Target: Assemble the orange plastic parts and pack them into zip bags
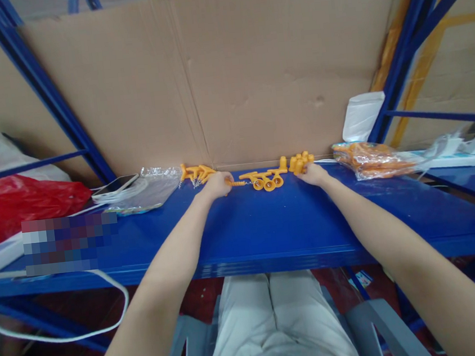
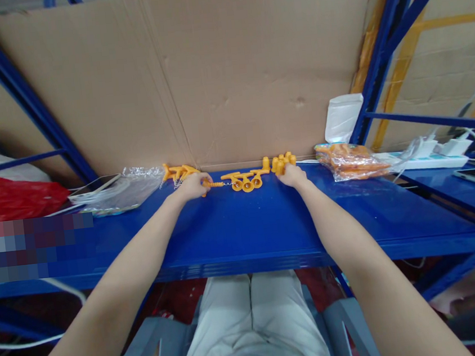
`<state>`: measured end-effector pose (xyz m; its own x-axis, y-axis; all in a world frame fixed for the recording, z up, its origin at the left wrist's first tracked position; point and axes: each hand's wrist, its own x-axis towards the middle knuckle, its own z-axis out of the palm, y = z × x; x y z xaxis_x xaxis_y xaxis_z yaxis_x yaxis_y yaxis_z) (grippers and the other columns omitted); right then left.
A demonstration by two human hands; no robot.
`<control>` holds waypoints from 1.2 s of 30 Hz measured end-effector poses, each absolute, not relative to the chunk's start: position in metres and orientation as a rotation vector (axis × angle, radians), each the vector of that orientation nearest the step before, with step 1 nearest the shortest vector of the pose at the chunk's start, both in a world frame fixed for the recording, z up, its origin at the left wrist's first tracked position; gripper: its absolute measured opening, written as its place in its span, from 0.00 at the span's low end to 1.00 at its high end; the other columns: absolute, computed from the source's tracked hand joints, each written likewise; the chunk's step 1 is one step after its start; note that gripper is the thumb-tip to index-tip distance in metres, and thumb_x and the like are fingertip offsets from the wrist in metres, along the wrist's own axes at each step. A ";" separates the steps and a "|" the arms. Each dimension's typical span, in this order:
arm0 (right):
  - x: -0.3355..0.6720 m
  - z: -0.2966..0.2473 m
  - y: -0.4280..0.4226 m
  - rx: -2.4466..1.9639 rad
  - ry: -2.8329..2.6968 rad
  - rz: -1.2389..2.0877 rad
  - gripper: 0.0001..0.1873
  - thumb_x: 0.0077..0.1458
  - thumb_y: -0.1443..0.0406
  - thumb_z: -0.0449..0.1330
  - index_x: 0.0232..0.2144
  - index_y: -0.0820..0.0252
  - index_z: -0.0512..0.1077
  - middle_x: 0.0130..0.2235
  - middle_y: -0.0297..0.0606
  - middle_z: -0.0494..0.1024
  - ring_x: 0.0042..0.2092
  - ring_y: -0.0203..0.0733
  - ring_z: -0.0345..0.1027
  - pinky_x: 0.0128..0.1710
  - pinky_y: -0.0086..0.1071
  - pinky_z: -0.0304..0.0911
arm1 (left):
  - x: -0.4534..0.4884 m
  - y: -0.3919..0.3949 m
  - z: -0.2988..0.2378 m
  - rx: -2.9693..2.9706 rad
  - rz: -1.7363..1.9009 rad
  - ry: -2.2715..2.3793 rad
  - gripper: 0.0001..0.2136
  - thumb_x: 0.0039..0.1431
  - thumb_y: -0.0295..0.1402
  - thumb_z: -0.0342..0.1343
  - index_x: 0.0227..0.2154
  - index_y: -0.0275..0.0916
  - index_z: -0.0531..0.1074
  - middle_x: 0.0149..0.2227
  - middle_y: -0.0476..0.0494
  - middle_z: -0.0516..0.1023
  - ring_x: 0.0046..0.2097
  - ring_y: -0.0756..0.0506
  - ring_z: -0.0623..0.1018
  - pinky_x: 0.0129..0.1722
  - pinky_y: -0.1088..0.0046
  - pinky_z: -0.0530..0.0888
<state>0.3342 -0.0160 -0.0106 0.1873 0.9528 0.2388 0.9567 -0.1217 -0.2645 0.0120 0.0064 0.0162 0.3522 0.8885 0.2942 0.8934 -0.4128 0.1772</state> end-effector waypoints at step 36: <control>0.303 -0.003 -0.028 -1.813 -1.973 -0.404 0.18 0.53 0.67 0.56 0.47 0.62 0.72 0.52 0.51 0.75 0.55 0.60 0.65 0.52 0.52 0.55 | 0.030 0.004 0.005 -2.637 -0.984 -1.251 0.09 0.51 0.25 0.57 0.37 0.37 0.76 0.38 0.43 0.75 0.42 0.44 0.75 0.47 0.65 0.72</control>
<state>0.3026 -0.0283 -0.0030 -0.0541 0.8672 0.4949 0.9919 0.1036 -0.0731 0.0301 0.0045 0.0051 0.4664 0.6754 0.5712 0.7146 -0.6683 0.2067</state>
